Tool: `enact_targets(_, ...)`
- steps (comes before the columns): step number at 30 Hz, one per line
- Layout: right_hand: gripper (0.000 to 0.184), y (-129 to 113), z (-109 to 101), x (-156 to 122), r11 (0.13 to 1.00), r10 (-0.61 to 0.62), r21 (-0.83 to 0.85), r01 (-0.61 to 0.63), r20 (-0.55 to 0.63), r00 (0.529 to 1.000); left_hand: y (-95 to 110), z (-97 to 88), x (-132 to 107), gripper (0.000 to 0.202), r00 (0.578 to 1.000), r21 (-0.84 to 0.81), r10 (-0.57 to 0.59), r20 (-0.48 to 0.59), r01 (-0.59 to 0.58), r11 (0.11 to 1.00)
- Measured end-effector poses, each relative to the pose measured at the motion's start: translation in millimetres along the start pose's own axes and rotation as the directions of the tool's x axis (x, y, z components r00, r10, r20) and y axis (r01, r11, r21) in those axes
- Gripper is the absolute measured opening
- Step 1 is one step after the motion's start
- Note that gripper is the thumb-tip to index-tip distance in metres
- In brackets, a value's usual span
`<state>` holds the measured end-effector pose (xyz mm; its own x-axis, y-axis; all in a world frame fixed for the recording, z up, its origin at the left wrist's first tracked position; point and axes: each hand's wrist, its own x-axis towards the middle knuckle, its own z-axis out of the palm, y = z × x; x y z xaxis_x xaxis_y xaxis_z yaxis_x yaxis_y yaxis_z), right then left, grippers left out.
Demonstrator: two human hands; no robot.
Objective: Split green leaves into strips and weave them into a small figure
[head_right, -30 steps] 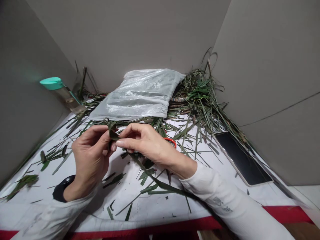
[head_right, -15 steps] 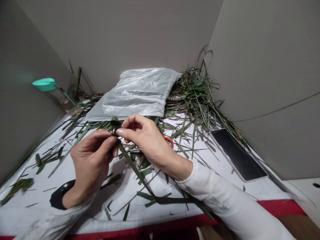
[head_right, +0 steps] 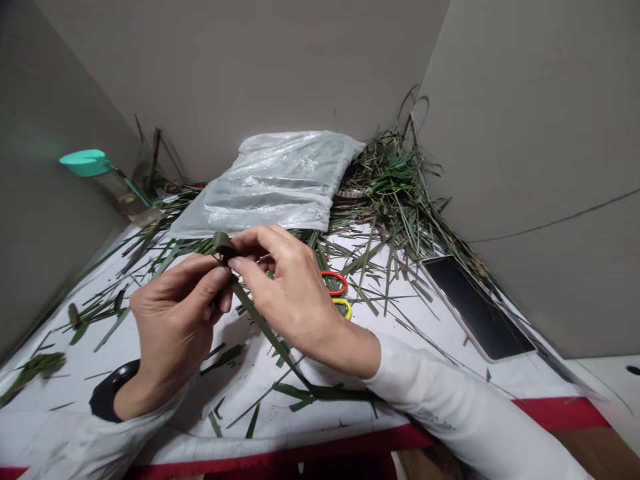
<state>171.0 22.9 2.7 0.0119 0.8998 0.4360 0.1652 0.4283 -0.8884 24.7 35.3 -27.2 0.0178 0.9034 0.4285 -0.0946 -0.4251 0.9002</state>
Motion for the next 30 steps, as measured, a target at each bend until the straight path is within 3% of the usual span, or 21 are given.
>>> enact_targets(6, 0.011, 2.6, 4.0, -1.9, 0.996, -0.09, -0.03, 0.087, -0.092, 0.992, 1.6, 2.8, -0.9, 0.018, 0.998, -0.047, -0.056, 0.002, 0.056, 0.997)
enact_targets(14, 0.009, 5.5, 3.7, -0.3, 0.997, -0.072, -0.008, 0.071, -0.099, 0.993, 0.9, 4.4, -0.3, 0.02, 0.986, -0.125, -0.168, 0.023, 0.17, 0.978)
enact_targets(20, 0.015, 11.3, 4.0, -0.3, 0.96, -0.229, -0.189, 0.206, -0.107, 0.968, -1.0, 4.1, 1.6, 0.018, 0.982, -0.09, -0.185, 0.027, 0.186, 0.978)
enact_targets(26, 0.017, 12.1, 3.7, 0.4, 0.96, -0.222, -0.197, 0.198, -0.113, 0.968, -1.0, 2.8, 1.2, 0.018, 0.971, -0.076, -0.237, 0.025, 0.238, 0.968)
enact_targets(30, 0.02, 12.7, 3.8, -0.7, 0.903, -0.339, -0.308, 0.298, -0.086, 0.937, -1.4, 2.6, 1.9, 0.017, 0.967, -0.081, -0.251, 0.03, 0.253, 0.964)
